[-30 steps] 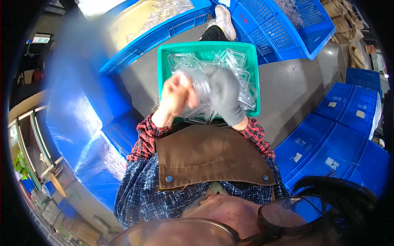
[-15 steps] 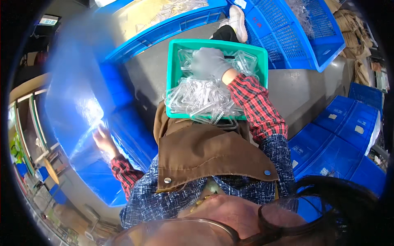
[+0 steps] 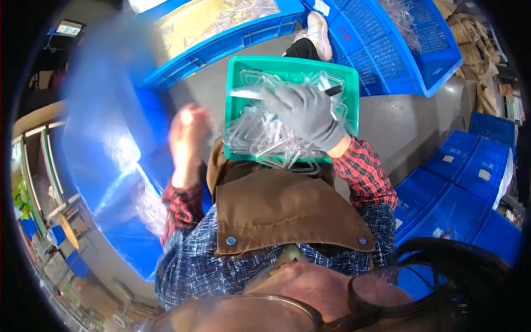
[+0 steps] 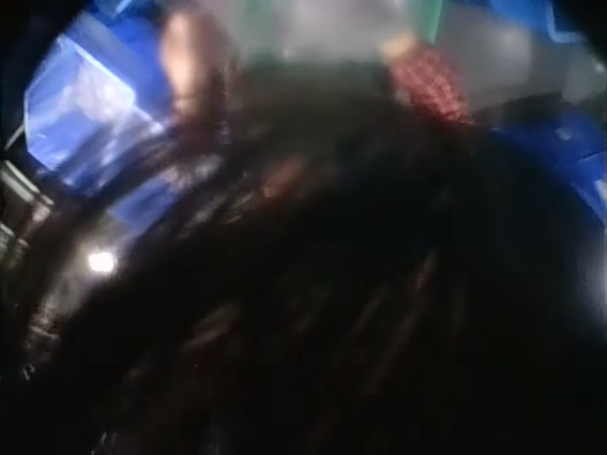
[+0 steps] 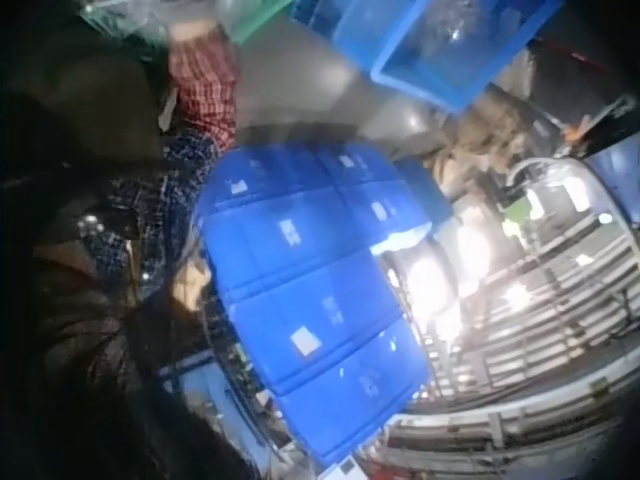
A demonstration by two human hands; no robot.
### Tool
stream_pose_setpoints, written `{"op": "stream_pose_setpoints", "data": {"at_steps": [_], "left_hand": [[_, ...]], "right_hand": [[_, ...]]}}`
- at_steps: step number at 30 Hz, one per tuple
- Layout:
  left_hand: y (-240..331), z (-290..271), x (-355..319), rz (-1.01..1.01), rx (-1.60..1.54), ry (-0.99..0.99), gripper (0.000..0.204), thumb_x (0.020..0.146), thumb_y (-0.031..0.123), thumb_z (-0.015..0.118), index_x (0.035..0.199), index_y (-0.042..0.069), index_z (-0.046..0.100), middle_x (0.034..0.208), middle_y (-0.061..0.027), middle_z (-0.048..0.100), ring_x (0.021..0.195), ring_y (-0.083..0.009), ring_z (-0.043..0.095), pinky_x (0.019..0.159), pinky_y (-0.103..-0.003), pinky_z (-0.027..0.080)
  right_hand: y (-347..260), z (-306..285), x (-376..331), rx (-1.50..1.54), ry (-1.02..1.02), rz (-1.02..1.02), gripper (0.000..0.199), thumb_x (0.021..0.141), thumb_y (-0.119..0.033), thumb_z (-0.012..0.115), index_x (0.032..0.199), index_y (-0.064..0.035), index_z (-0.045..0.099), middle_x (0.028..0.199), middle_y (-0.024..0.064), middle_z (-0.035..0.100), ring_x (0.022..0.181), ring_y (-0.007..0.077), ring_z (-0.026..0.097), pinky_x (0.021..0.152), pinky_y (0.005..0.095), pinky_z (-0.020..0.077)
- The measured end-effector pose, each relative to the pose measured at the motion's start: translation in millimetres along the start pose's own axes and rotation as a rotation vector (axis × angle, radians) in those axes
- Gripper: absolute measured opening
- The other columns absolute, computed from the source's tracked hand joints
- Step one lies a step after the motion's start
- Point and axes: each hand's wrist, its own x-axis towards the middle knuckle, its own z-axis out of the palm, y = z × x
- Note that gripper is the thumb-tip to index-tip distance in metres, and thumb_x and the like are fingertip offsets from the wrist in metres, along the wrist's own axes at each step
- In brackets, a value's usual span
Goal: The person sorts clear triangular plastic parts from a small tray by hand, turning them over and placing them into a large blue container.
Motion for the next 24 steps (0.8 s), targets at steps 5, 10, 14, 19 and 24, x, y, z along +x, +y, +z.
{"op": "stream_pose_setpoints", "data": {"at_steps": [5, 10, 14, 19, 24], "left_hand": [[2, 110, 2, -0.546, -0.687, -0.305, 0.047, 0.082, 0.042, 0.055, 0.107, 0.003, 0.047, 0.093, -0.0128, 0.058, 0.086, -0.0226, 0.057, 0.076, -0.033, 0.046], [0, 130, 4, -0.443, -0.775, -0.212, 0.028, 0.084, 0.028, 0.057, 0.099, 0.006, 0.054, 0.087, -0.0072, 0.061, 0.076, -0.0177, 0.060, 0.068, -0.029, 0.050], [4, 141, -1, -0.440, -0.758, -0.222, 0.024, 0.084, 0.027, 0.058, 0.095, 0.006, 0.056, 0.086, -0.0050, 0.061, 0.075, -0.0133, 0.058, 0.066, -0.028, 0.049], [-9, 139, -6, -0.442, -0.669, -0.222, 0.024, 0.080, 0.027, 0.063, 0.094, 0.009, 0.056, 0.088, -0.0025, 0.060, 0.077, -0.0123, 0.057, 0.070, -0.027, 0.046], [11, 131, -2, 0.095, -0.401, -0.076, 0.019, 0.079, 0.014, 0.064, 0.091, 0.002, 0.055, 0.084, -0.0076, 0.061, 0.078, -0.0116, 0.058, 0.067, -0.026, 0.047]], "right_hand": [[-18, -31, -4, 0.102, -0.059, -0.026, 0.027, 0.069, -0.018, 0.058, 0.096, -0.0169, 0.060, 0.079, -0.0030, 0.049, 0.061, 0.0125, 0.048, 0.054, 0.0287, 0.0456], [-10, -31, -30, 0.781, 0.148, 0.747, 0.027, 0.071, -0.014, 0.065, 0.097, -0.0054, 0.059, 0.091, 0.0082, 0.058, 0.074, 0.0211, 0.059, 0.062, 0.0282, 0.0471], [-28, -12, -38, 1.071, 0.179, 0.930, 0.026, 0.072, -0.013, 0.068, 0.093, -0.0026, 0.058, 0.081, 0.0083, 0.061, 0.064, 0.0131, 0.057, 0.059, 0.0252, 0.0444], [-24, -16, -29, 1.191, -0.016, 1.177, 0.014, 0.074, -0.011, 0.066, 0.079, -0.0012, 0.057, 0.067, -0.0003, 0.057, 0.058, 0.0031, 0.046, 0.051, 0.0202, 0.0390], [-11, -35, -29, 1.232, -0.249, 1.186, 0.017, 0.075, -0.014, 0.065, 0.079, 0.0001, 0.058, 0.063, -0.0013, 0.053, 0.057, 0.0044, 0.046, 0.053, 0.0213, 0.0401]]}}
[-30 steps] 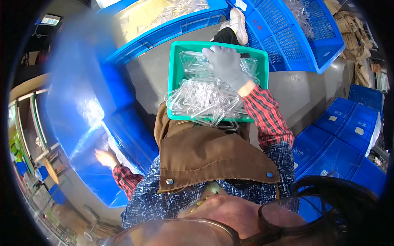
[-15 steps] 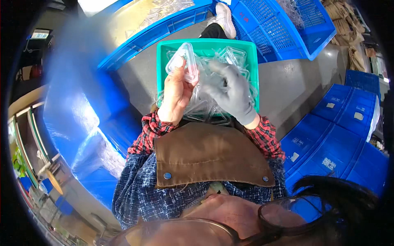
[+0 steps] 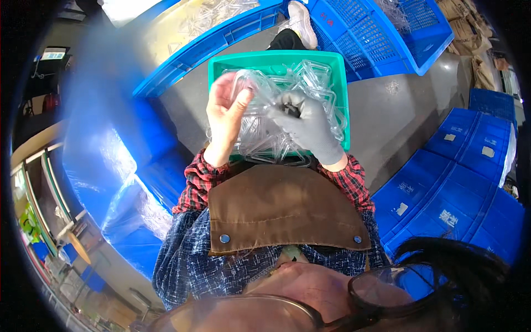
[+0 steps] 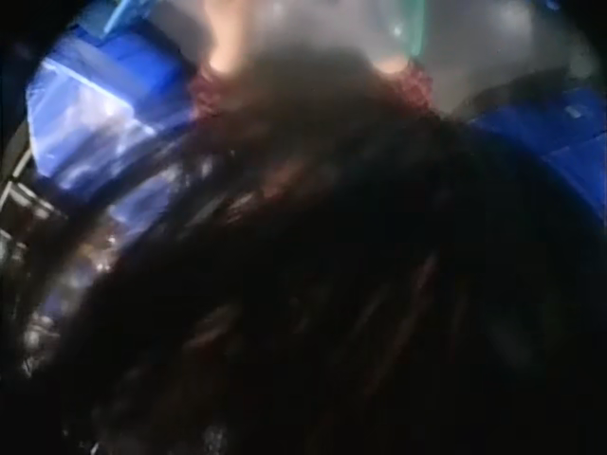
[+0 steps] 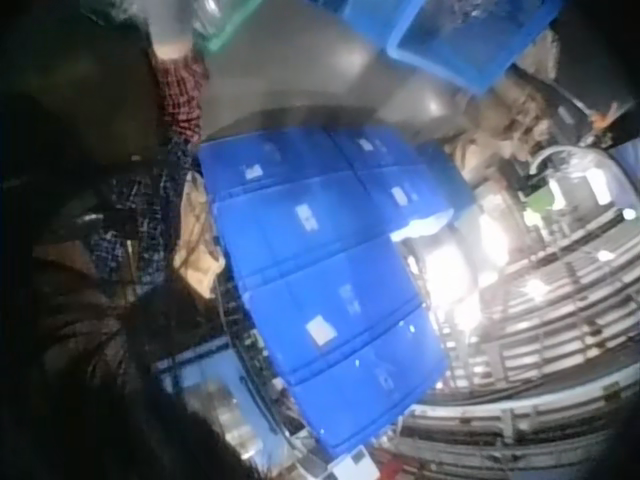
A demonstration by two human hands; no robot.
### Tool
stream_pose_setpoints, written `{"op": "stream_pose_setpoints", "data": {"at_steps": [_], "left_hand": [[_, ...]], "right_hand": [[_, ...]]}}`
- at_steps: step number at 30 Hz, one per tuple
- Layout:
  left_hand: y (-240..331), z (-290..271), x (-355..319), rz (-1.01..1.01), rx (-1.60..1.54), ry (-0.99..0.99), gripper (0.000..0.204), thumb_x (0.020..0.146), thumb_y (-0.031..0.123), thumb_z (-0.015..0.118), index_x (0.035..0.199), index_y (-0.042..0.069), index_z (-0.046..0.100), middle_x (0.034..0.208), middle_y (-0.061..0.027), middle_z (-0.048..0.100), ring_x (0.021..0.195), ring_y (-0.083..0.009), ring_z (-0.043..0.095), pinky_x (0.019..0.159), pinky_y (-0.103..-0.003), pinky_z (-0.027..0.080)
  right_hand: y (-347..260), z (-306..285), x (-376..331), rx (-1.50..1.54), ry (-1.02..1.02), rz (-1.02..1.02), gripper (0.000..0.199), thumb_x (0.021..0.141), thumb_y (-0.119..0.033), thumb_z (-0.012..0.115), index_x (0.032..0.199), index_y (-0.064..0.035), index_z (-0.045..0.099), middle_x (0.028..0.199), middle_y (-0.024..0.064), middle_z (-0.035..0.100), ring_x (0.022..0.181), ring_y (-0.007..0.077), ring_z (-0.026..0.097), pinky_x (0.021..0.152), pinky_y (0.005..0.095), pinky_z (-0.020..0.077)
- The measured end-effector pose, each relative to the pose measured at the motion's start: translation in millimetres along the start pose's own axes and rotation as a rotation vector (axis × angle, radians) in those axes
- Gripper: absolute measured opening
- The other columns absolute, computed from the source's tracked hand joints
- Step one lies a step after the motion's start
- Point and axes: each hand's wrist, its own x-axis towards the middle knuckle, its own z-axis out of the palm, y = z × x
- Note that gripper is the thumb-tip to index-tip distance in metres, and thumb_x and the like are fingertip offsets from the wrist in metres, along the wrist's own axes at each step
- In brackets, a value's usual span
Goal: The person sorts clear triangular plastic parts from a small tray by hand, turning them over and placing them into a large blue container.
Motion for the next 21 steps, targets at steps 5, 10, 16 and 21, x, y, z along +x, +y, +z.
{"op": "stream_pose_setpoints", "data": {"at_steps": [5, 10, 16, 21], "left_hand": [[-4, -14, 3, -0.216, 0.086, -0.137, 0.024, 0.084, 0.026, 0.057, 0.073, 0.006, 0.051, 0.057, -0.0016, 0.054, 0.043, -0.0083, 0.047, 0.039, -0.020, 0.038], [-11, -17, 1, -0.461, -0.152, -0.172, 0.031, 0.086, 0.037, 0.052, 0.070, 0.010, 0.050, 0.054, 0.0006, 0.050, 0.040, -0.0073, 0.044, 0.035, -0.020, 0.035], [-15, -13, -4, -0.466, -0.100, -0.172, 0.030, 0.085, 0.036, 0.053, 0.070, 0.010, 0.050, 0.054, 0.0006, 0.051, 0.040, -0.0072, 0.044, 0.035, -0.019, 0.035], [-14, -15, -3, -0.459, -0.100, -0.218, 0.030, 0.085, 0.034, 0.053, 0.070, 0.009, 0.050, 0.055, 0.0001, 0.051, 0.041, -0.0074, 0.045, 0.036, -0.019, 0.036]], "right_hand": [[-10, 4, -8, 0.168, 0.035, -0.177, 0.016, 0.080, -0.011, 0.058, 0.090, 0.0003, 0.055, 0.074, 0.0050, 0.056, 0.063, 0.0092, 0.050, 0.058, 0.0248, 0.0419], [7, -2, -5, -0.185, 0.061, -0.590, 0.014, 0.081, -0.005, 0.050, 0.094, -0.0018, 0.054, 0.086, 0.0127, 0.059, 0.077, 0.0276, 0.057, 0.067, 0.0331, 0.0448], [14, 5, -3, -0.266, 0.118, -0.633, 0.015, 0.078, -0.009, 0.057, 0.090, -0.0023, 0.053, 0.086, 0.0135, 0.058, 0.079, 0.0325, 0.055, 0.068, 0.0371, 0.0445], [16, 7, -4, -0.315, 0.150, -0.633, 0.016, 0.078, -0.012, 0.057, 0.090, -0.0033, 0.053, 0.084, 0.0135, 0.057, 0.076, 0.0328, 0.054, 0.065, 0.0381, 0.0432]]}}
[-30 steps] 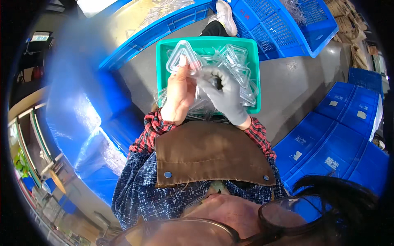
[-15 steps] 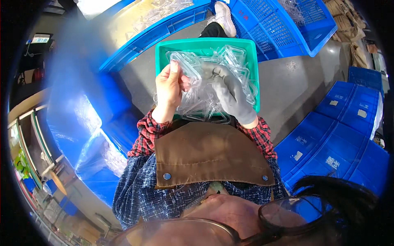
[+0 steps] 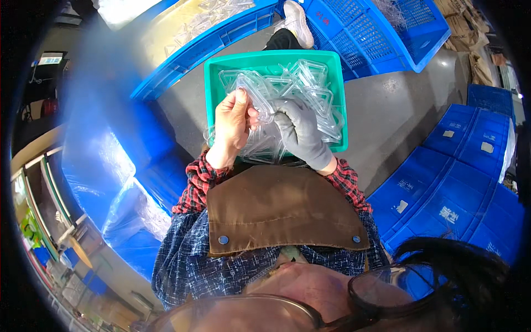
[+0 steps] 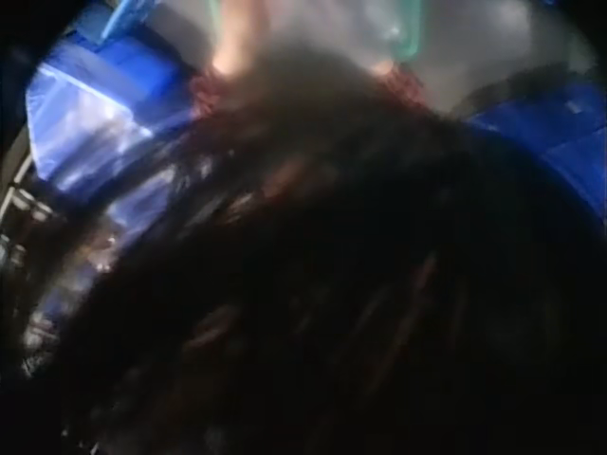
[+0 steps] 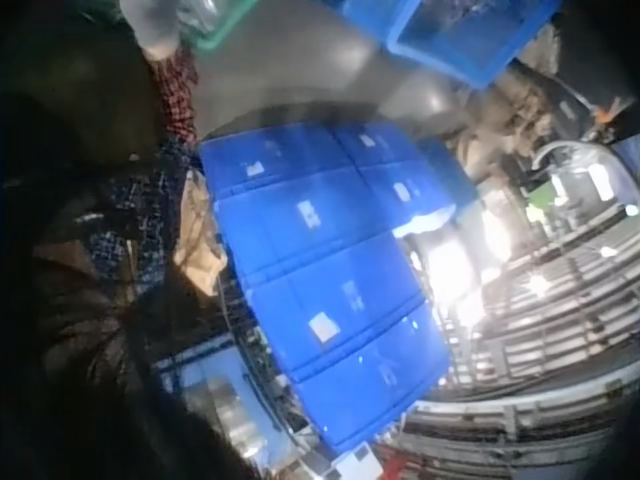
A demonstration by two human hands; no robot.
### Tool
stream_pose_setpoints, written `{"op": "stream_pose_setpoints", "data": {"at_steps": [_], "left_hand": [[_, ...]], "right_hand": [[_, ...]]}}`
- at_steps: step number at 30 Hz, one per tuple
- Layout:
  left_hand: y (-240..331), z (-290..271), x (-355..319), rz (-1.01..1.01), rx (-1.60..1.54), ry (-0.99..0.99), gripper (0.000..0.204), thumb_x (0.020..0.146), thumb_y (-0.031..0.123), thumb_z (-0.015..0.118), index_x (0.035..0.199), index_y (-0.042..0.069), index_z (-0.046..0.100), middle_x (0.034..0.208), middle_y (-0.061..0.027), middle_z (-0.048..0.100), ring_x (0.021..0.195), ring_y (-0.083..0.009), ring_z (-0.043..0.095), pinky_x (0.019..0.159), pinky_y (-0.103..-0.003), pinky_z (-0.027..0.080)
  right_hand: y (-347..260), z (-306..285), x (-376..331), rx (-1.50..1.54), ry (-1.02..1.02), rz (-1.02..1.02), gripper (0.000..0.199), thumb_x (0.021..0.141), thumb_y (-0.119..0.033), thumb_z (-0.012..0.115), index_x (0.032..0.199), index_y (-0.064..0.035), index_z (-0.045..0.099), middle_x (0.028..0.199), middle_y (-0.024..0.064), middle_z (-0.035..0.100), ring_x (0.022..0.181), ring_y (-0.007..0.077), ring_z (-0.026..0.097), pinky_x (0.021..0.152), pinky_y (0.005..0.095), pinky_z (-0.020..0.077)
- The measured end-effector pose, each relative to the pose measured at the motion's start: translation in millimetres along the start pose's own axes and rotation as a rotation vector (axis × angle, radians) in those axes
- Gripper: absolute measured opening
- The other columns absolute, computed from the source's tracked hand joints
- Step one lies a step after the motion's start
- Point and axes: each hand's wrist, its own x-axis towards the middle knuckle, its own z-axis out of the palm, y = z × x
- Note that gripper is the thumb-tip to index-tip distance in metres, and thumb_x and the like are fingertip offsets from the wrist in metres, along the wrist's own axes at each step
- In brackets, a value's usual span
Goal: The person sorts clear triangular plastic parts from a small tray by hand, turning them over and placing them into a large blue container.
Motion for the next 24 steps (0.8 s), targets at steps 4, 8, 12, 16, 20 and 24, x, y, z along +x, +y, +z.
{"op": "stream_pose_setpoints", "data": {"at_steps": [4, 8, 12, 16, 20, 24], "left_hand": [[2, 2, 0, -0.033, 0.010, -0.061, 0.030, 0.085, 0.035, 0.053, 0.070, 0.009, 0.049, 0.055, -0.0002, 0.051, 0.043, -0.0075, 0.046, 0.036, -0.020, 0.036], [-1, -1, -9, 0.013, 0.290, -0.248, 0.012, 0.083, 0.016, 0.058, 0.075, 0.007, 0.055, 0.060, -0.0017, 0.055, 0.048, -0.0087, 0.052, 0.040, -0.022, 0.042], [2, 11, -45, -0.044, 0.396, -0.330, 0.004, 0.080, 0.001, 0.054, 0.082, 0.002, 0.057, 0.059, -0.0027, 0.056, 0.046, -0.0103, 0.054, 0.042, -0.024, 0.045], [35, -57, -31, 0.375, 0.197, 0.129, 0.020, 0.087, 0.026, 0.052, 0.076, 0.009, 0.050, 0.060, 0.0008, 0.049, 0.046, -0.0081, 0.046, 0.041, -0.022, 0.039], [79, -194, -82, 0.538, 0.505, 0.914, 0.025, 0.089, 0.027, 0.049, 0.090, 0.002, 0.051, 0.072, -0.0024, 0.053, 0.062, -0.0101, 0.051, 0.056, -0.023, 0.044], [62, -324, -199, 0.553, 0.861, 1.395, 0.037, 0.087, 0.031, 0.048, 0.104, -0.001, 0.053, 0.087, -0.0150, 0.060, 0.079, -0.0224, 0.058, 0.067, -0.031, 0.046]], "right_hand": [[2, 5, -2, -0.071, 0.061, -0.020, 0.015, 0.078, -0.012, 0.057, 0.091, -0.0044, 0.054, 0.081, 0.0134, 0.055, 0.074, 0.0328, 0.053, 0.062, 0.0377, 0.0417], [7, 3, 1, -0.173, 0.089, -0.018, 0.012, 0.084, -0.009, 0.050, 0.092, -0.0012, 0.054, 0.080, 0.0110, 0.057, 0.073, 0.0247, 0.055, 0.064, 0.0327, 0.0425], [24, -27, 21, 0.144, 0.270, 0.346, 0.017, 0.085, -0.015, 0.050, 0.091, 0.0000, 0.055, 0.080, 0.0101, 0.058, 0.072, 0.0192, 0.056, 0.064, 0.0309, 0.0433], [11, -25, 41, -0.034, -0.179, 0.371, 0.022, 0.082, -0.022, 0.055, 0.090, -0.0023, 0.058, 0.079, 0.0136, 0.059, 0.072, 0.0222, 0.058, 0.064, 0.0315, 0.0446], [23, 26, 49, -0.096, -0.505, 0.159, 0.023, 0.080, -0.023, 0.056, 0.097, -0.0083, 0.060, 0.082, 0.0133, 0.061, 0.074, 0.0249, 0.059, 0.066, 0.0345, 0.0458], [45, 79, 48, -0.172, -0.766, -0.075, 0.026, 0.075, -0.025, 0.057, 0.098, -0.0114, 0.060, 0.084, 0.0121, 0.061, 0.079, 0.0289, 0.059, 0.068, 0.0384, 0.0464]]}}
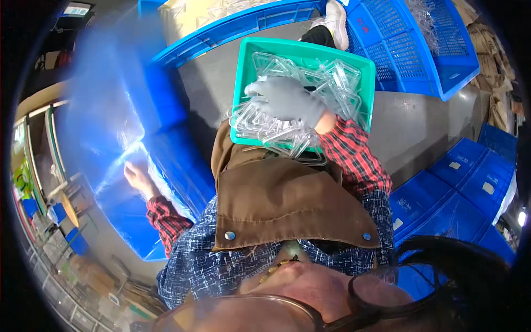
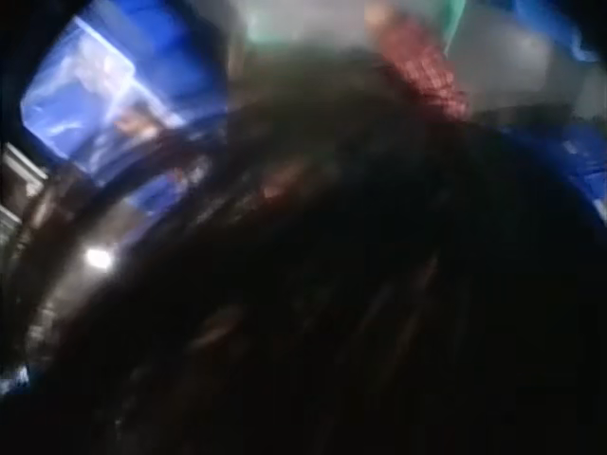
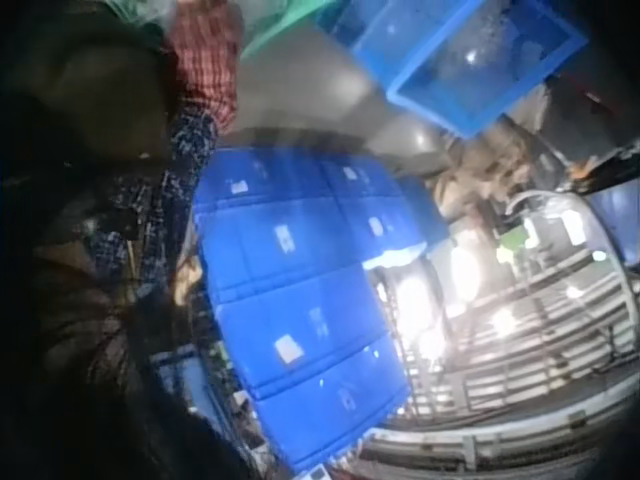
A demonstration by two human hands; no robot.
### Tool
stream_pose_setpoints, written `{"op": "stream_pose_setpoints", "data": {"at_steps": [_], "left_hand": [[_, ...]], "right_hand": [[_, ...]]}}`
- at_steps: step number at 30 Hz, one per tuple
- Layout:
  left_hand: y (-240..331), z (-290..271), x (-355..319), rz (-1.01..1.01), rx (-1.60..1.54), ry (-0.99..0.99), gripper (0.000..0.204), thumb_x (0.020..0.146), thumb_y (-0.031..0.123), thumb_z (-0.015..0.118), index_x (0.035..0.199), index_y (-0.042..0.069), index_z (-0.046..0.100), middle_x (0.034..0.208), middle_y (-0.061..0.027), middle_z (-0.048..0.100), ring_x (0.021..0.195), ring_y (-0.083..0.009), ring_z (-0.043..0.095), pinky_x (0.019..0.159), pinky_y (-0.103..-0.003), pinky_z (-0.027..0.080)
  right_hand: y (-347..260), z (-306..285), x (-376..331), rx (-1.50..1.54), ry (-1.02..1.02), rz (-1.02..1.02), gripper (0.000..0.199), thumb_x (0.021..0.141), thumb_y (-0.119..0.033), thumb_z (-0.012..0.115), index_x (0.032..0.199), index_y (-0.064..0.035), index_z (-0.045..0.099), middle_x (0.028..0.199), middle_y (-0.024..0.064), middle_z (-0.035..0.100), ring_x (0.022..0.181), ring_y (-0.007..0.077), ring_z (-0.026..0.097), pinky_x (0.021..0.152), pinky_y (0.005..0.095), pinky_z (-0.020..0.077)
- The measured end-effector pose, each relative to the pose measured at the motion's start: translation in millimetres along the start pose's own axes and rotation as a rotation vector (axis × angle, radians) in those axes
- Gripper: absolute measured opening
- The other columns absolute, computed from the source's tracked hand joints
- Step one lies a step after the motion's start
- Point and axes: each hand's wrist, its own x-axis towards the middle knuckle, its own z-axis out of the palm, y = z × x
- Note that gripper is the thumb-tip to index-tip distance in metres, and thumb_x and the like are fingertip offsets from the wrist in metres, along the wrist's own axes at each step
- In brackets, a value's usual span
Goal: The person sorts clear triangular plastic parts from a small tray by hand, turning them over and placing them into a large blue container.
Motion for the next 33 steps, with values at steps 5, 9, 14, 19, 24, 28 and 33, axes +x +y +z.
{"op": "stream_pose_setpoints", "data": {"at_steps": [5, 9, 14, 19, 24, 28, 33], "left_hand": [[-111, -109, -4, -0.051, 1.034, -0.189, 0.046, 0.078, 0.032, 0.053, 0.106, -0.004, 0.052, 0.097, -0.0235, 0.058, 0.089, -0.0372, 0.056, 0.081, -0.040, 0.044], [-90, -57, -9, 0.210, 0.971, 0.044, 0.047, 0.079, 0.029, 0.053, 0.113, -0.004, 0.049, 0.109, -0.0250, 0.053, 0.102, -0.0352, 0.050, 0.088, -0.040, 0.039], [71, 70, -24, 0.644, 0.416, -0.084, 0.033, 0.083, 0.020, 0.056, 0.105, -0.003, 0.053, 0.101, -0.0209, 0.057, 0.093, -0.0325, 0.055, 0.082, -0.038, 0.042], [194, 152, -117, 0.299, -0.401, -0.748, 0.024, 0.085, 0.015, 0.056, 0.103, -0.001, 0.056, 0.093, -0.0064, 0.062, 0.081, -0.0112, 0.056, 0.074, -0.021, 0.044], [262, 180, -193, -0.030, -0.766, -1.240, 0.032, 0.082, 0.009, 0.059, 0.111, -0.002, 0.050, 0.092, -0.0094, 0.061, 0.087, -0.0147, 0.057, 0.078, -0.026, 0.045], [274, 197, -213, 0.091, -0.891, -1.323, 0.033, 0.084, 0.010, 0.057, 0.113, -0.001, 0.045, 0.091, -0.0087, 0.061, 0.085, -0.0137, 0.058, 0.075, -0.025, 0.046], [283, 187, -218, -0.061, -0.753, -1.343, 0.019, 0.087, 0.020, 0.053, 0.087, 0.000, 0.053, 0.063, -0.0060, 0.059, 0.046, -0.0091, 0.052, 0.043, -0.022, 0.044]], "right_hand": [[-15, -13, 19, -0.226, -0.375, 0.057, 0.032, 0.073, -0.027, 0.061, 0.099, -0.0096, 0.058, 0.094, 0.0160, 0.058, 0.089, 0.0311, 0.056, 0.076, 0.0407, 0.0443], [3, -37, 9, 0.036, -0.292, 0.138, 0.032, 0.068, -0.028, 0.067, 0.090, -0.0060, 0.060, 0.082, 0.0124, 0.061, 0.081, 0.0264, 0.058, 0.069, 0.0357, 0.0444], [43, -62, -29, 0.298, 0.174, 0.283, 0.016, 0.071, -0.017, 0.067, 0.079, -0.0037, 0.065, 0.068, 0.0076, 0.062, 0.058, 0.0113, 0.052, 0.056, 0.0249, 0.0420], [13, -85, -66, 0.502, 0.509, 0.542, 0.017, 0.075, -0.013, 0.066, 0.085, 0.0013, 0.064, 0.071, 0.0032, 0.062, 0.064, 0.0059, 0.053, 0.058, 0.0222, 0.0421], [-11, -89, -90, 0.918, 0.733, 0.444, 0.014, 0.076, -0.007, 0.064, 0.086, 0.0038, 0.062, 0.077, 0.0044, 0.062, 0.067, 0.0075, 0.054, 0.060, 0.0191, 0.0429], [-25, -83, -95, 1.071, 0.742, 0.447, 0.014, 0.078, -0.005, 0.061, 0.088, 0.0038, 0.061, 0.076, 0.0019, 0.060, 0.064, 0.0040, 0.050, 0.057, 0.0156, 0.0382], [-31, -74, -103, 1.341, 0.655, 0.429, 0.017, 0.078, -0.006, 0.055, 0.091, 0.0044, 0.060, 0.076, -0.0011, 0.055, 0.057, 0.0008, 0.041, 0.048, 0.0140, 0.0297]]}}
